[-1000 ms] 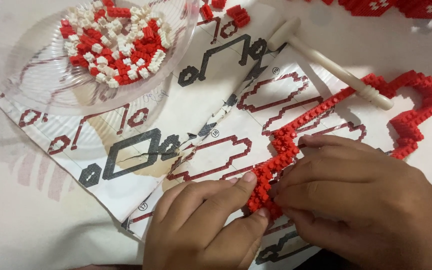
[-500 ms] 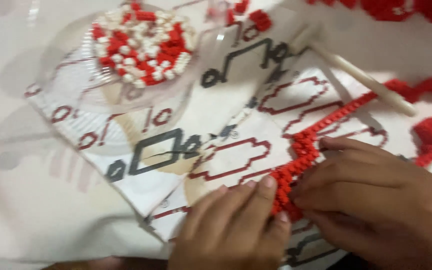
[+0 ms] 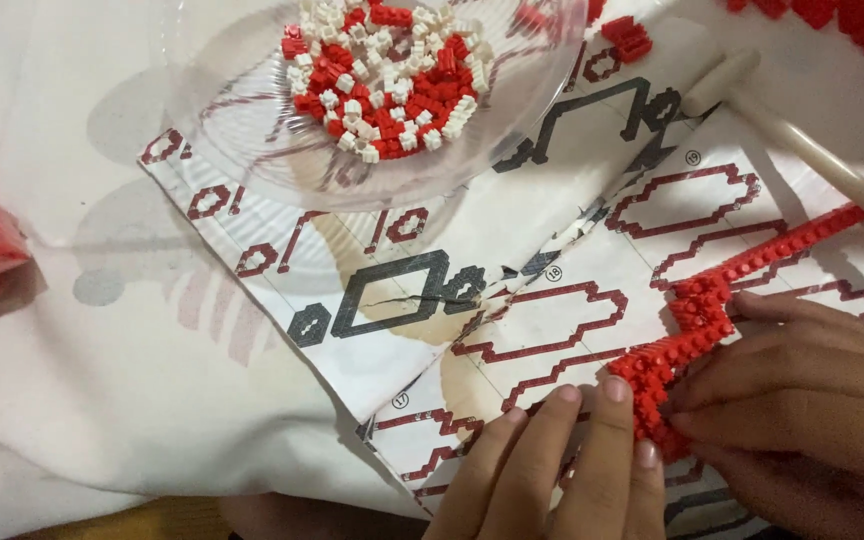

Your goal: Assembling a decorative object from small interlocking plastic pieces following a diagram on an instruction sheet.

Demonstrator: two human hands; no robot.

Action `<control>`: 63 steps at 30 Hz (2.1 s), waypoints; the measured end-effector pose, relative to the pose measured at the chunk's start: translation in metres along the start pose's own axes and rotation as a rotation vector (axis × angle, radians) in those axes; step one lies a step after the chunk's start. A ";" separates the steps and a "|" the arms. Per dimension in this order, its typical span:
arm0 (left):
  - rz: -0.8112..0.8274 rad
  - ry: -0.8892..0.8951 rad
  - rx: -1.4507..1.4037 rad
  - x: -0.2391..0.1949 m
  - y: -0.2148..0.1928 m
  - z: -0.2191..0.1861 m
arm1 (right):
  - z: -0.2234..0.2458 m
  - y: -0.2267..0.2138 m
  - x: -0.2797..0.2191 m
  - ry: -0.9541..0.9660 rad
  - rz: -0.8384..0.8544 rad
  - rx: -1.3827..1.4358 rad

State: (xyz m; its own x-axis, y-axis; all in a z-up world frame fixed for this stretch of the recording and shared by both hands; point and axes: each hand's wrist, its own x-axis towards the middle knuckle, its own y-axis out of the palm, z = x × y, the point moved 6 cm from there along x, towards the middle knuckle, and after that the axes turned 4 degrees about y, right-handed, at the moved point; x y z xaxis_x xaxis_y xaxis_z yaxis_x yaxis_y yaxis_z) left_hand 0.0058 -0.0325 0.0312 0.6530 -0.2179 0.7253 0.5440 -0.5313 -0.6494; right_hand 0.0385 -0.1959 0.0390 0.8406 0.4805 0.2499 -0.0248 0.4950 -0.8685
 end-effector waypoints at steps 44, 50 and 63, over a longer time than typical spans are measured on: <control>0.192 -0.003 -0.481 0.031 -0.022 0.024 | 0.019 -0.098 0.101 0.345 0.131 -0.367; 0.181 0.076 -0.380 0.025 -0.011 0.017 | 0.044 -0.069 0.020 0.375 -0.272 -0.028; 0.265 0.044 -0.212 0.021 0.009 0.011 | -0.025 -0.064 -0.021 0.355 -0.120 -0.045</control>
State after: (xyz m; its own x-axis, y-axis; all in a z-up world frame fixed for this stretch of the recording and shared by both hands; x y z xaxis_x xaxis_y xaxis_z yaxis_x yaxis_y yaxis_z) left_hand 0.0299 -0.0324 0.0379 0.7313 -0.4040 0.5496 0.2337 -0.6086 -0.7583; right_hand 0.0357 -0.2559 0.0787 0.9714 0.1362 0.1944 0.1029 0.4963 -0.8621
